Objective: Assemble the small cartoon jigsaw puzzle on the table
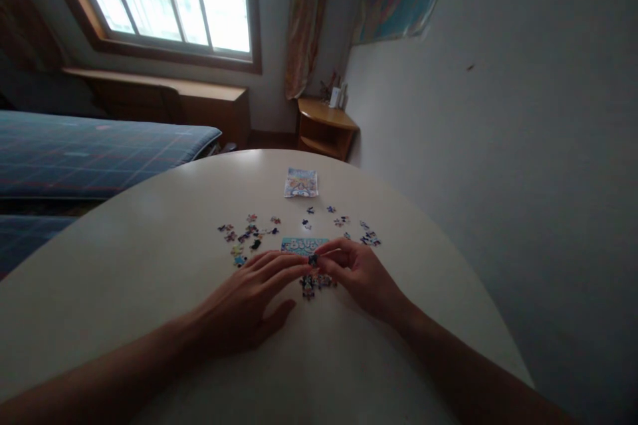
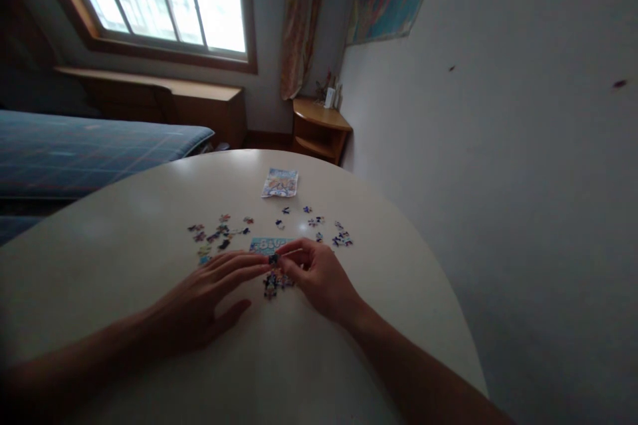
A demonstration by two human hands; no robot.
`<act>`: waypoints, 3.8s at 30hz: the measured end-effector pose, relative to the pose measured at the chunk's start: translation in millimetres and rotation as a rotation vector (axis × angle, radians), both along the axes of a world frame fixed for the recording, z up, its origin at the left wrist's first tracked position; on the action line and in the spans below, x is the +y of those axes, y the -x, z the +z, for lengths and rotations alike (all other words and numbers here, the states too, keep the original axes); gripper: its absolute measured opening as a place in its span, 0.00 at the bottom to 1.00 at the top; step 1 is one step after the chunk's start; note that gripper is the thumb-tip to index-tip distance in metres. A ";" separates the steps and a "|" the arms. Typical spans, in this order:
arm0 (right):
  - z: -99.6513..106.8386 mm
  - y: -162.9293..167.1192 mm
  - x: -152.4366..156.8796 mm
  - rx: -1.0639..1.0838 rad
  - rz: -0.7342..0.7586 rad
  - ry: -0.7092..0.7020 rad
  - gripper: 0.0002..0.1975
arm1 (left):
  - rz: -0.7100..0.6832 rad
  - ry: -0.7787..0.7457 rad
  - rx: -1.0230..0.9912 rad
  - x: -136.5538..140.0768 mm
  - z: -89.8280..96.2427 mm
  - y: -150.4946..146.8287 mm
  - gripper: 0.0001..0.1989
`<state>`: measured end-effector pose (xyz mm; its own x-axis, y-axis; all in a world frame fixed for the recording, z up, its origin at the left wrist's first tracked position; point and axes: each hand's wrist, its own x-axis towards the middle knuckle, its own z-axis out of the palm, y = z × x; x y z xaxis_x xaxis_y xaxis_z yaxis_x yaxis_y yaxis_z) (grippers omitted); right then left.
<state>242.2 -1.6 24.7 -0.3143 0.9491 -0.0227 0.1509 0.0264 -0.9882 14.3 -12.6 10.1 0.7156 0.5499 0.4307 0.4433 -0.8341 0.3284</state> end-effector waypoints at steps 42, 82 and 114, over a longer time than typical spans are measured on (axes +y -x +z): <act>9.9 -5.3 1.1 -0.325 0.019 -0.320 0.07 | -0.106 0.058 0.019 1.4 -3.9 0.6 0.29; 4.3 -29.2 16.6 -0.580 0.109 -0.326 0.06 | -0.150 0.099 0.246 0.5 2.4 0.9 0.26; 19.6 -32.5 9.7 -0.758 0.265 -0.500 0.06 | -0.140 0.092 0.269 -0.3 2.6 1.5 0.26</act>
